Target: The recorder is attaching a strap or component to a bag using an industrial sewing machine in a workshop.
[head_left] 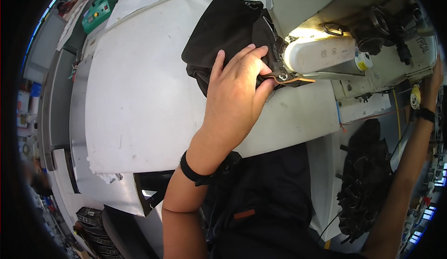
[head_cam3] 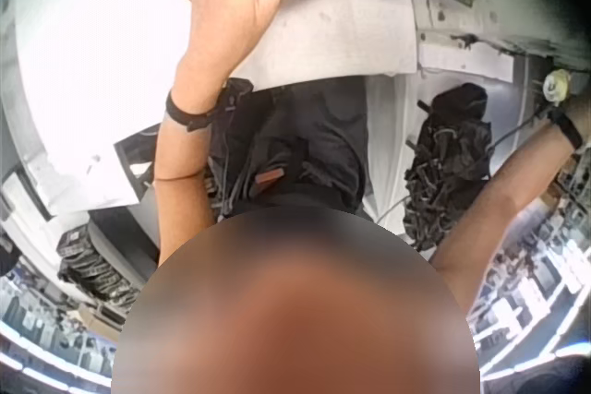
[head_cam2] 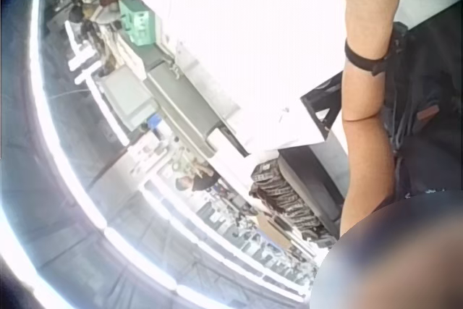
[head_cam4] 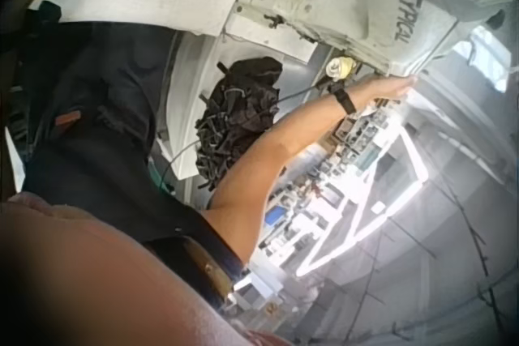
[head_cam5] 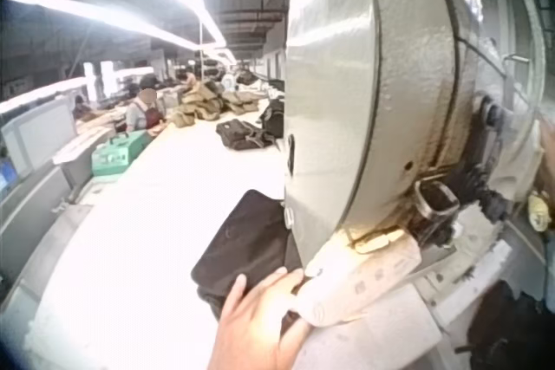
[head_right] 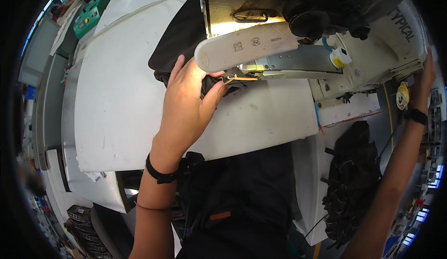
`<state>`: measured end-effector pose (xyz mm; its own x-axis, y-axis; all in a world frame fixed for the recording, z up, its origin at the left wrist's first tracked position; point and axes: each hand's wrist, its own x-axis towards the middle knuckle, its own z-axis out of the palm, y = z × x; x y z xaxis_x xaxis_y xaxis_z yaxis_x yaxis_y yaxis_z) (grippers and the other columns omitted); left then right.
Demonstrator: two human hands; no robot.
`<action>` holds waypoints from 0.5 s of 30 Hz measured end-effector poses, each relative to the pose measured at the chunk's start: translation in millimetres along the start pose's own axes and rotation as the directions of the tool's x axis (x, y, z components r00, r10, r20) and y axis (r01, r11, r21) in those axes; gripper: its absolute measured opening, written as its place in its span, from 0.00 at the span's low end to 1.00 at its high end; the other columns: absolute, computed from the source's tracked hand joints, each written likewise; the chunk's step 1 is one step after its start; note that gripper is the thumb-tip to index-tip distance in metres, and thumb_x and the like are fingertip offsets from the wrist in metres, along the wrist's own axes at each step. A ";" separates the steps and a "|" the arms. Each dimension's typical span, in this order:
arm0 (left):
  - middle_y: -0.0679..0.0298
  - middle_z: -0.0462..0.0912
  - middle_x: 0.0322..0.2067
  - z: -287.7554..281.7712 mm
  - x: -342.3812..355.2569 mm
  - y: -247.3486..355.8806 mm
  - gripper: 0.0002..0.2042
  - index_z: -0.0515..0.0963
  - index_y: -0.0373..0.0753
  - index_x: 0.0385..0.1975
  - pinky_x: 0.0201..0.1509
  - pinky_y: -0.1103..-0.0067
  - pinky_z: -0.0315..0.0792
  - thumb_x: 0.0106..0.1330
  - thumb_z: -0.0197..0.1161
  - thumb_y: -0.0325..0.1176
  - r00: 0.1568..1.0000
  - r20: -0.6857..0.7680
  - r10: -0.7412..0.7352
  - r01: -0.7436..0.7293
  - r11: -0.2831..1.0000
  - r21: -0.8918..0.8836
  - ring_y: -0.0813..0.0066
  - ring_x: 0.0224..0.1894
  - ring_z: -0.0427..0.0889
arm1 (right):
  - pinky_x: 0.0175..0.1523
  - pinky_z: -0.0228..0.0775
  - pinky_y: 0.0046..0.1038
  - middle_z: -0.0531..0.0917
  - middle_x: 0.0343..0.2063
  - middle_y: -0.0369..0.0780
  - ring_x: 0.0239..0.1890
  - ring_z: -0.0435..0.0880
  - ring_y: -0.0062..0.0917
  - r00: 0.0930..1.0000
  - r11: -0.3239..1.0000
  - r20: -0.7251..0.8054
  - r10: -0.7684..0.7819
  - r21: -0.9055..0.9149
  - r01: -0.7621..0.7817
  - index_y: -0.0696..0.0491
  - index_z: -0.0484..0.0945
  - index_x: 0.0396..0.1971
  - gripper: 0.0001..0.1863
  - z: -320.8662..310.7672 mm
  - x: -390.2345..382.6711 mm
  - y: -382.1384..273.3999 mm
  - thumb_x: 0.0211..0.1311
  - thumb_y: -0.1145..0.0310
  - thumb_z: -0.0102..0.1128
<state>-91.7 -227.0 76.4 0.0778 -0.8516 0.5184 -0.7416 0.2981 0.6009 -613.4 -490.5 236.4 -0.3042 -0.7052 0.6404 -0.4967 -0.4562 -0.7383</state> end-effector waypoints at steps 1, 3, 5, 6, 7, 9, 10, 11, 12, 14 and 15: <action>0.69 0.84 0.41 -0.2 -0.2 -0.3 0.21 0.75 0.38 0.55 0.74 0.51 0.59 0.62 0.70 0.26 1.000 0.002 0.001 -0.001 1.000 0.004 0.64 0.64 0.78 | 0.55 0.76 0.29 0.84 0.50 0.42 0.51 0.84 0.26 0.998 0.999 -0.061 -0.021 0.041 0.024 0.56 0.79 0.59 0.28 -0.9 4.6 4.8 0.72 0.48 0.61; 0.69 0.84 0.40 -0.1 -0.6 -0.7 0.21 0.74 0.38 0.56 0.74 0.51 0.59 0.62 0.70 0.26 1.000 0.003 0.004 -0.004 1.000 0.007 0.64 0.64 0.78 | 0.55 0.75 0.29 0.84 0.50 0.42 0.51 0.84 0.26 0.991 0.992 -0.050 -0.120 -0.054 0.118 0.57 0.78 0.59 0.28 -5.0 12.7 15.4 0.73 0.49 0.60; 0.69 0.84 0.41 0.6 -1.0 -0.5 0.21 0.75 0.38 0.54 0.74 0.51 0.58 0.61 0.70 0.25 1.000 0.003 0.004 -0.004 1.000 0.009 0.64 0.64 0.78 | 0.55 0.74 0.28 0.84 0.50 0.41 0.51 0.84 0.26 0.954 0.927 -0.004 -0.298 -0.239 0.289 0.57 0.77 0.60 0.27 -10.6 17.0 23.8 0.74 0.51 0.60; 0.69 0.84 0.41 0.9 -1.3 -0.1 0.21 0.75 0.38 0.54 0.74 0.51 0.58 0.61 0.70 0.25 1.000 0.008 0.011 -0.012 1.000 0.009 0.64 0.64 0.78 | 0.56 0.74 0.28 0.83 0.50 0.41 0.50 0.84 0.26 0.925 0.871 0.029 -0.379 -0.326 0.367 0.58 0.77 0.61 0.27 -13.0 17.3 26.6 0.74 0.52 0.59; 0.68 0.85 0.44 1.3 -1.6 0.5 0.19 0.75 0.39 0.52 0.74 0.51 0.58 0.61 0.70 0.25 1.000 -0.004 0.005 -0.005 1.000 0.006 0.63 0.64 0.78 | 0.56 0.74 0.28 0.83 0.51 0.41 0.50 0.84 0.26 0.879 0.789 0.046 -0.475 -0.420 0.448 0.58 0.76 0.61 0.26 -14.3 16.3 28.7 0.74 0.53 0.59; 0.65 0.84 0.54 1.9 -1.7 1.4 0.16 0.73 0.41 0.45 0.74 0.52 0.58 0.60 0.71 0.25 0.999 -0.036 0.005 -0.005 1.000 0.005 0.59 0.64 0.78 | 0.56 0.73 0.27 0.84 0.51 0.41 0.50 0.83 0.26 0.770 0.573 0.143 -0.621 -0.588 0.571 0.59 0.77 0.60 0.26 -13.4 11.6 30.2 0.75 0.54 0.58; 0.65 0.84 0.54 2.1 -2.0 2.1 0.16 0.73 0.41 0.45 0.74 0.52 0.58 0.60 0.71 0.25 0.999 -0.029 0.017 -0.016 1.000 0.004 0.59 0.64 0.78 | 0.58 0.72 0.28 0.82 0.53 0.44 0.52 0.83 0.30 0.782 0.541 0.120 -0.612 -0.657 0.525 0.59 0.75 0.62 0.25 -11.7 7.4 30.2 0.75 0.57 0.57; 0.64 0.83 0.55 2.0 -2.8 3.0 0.16 0.73 0.41 0.44 0.74 0.52 0.58 0.60 0.71 0.25 1.000 -0.027 -0.006 0.006 1.000 0.003 0.58 0.63 0.78 | 0.60 0.72 0.30 0.81 0.56 0.47 0.55 0.82 0.33 0.853 0.617 0.058 -0.518 -0.665 0.420 0.59 0.73 0.64 0.25 -8.2 4.2 29.2 0.75 0.60 0.57; 0.63 0.83 0.57 1.8 -3.4 3.9 0.16 0.72 0.41 0.43 0.73 0.52 0.58 0.59 0.71 0.24 0.999 -0.025 -0.028 0.028 1.000 0.004 0.57 0.63 0.78 | 0.62 0.71 0.31 0.80 0.59 0.49 0.58 0.81 0.37 0.873 0.657 0.088 -0.480 -0.623 0.424 0.59 0.71 0.66 0.25 -5.6 -1.5 28.2 0.75 0.63 0.56; 0.60 0.82 0.57 2.3 -4.3 6.6 0.16 0.73 0.41 0.43 0.73 0.52 0.58 0.59 0.72 0.26 1.000 -0.007 -0.012 0.012 1.000 0.027 0.57 0.63 0.77 | 0.59 0.72 0.29 0.84 0.52 0.46 0.52 0.83 0.29 0.968 0.975 -0.148 -0.205 -0.114 0.189 0.61 0.77 0.60 0.27 5.2 -6.1 24.2 0.76 0.53 0.56; 0.59 0.81 0.57 3.2 -4.9 9.0 0.17 0.74 0.40 0.44 0.72 0.53 0.60 0.58 0.73 0.26 0.998 -0.053 0.016 -0.013 0.998 0.055 0.56 0.62 0.77 | 0.58 0.71 0.28 0.85 0.50 0.45 0.49 0.83 0.26 0.959 0.979 -0.216 -0.182 -0.130 0.156 0.61 0.79 0.57 0.29 8.6 -8.5 21.5 0.76 0.48 0.55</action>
<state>-100.9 -221.5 77.3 0.1006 -0.8227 0.5595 -0.7783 0.2852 0.5594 -614.5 -499.0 213.3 -0.3772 -0.4761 0.7944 -0.6396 -0.4864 -0.5952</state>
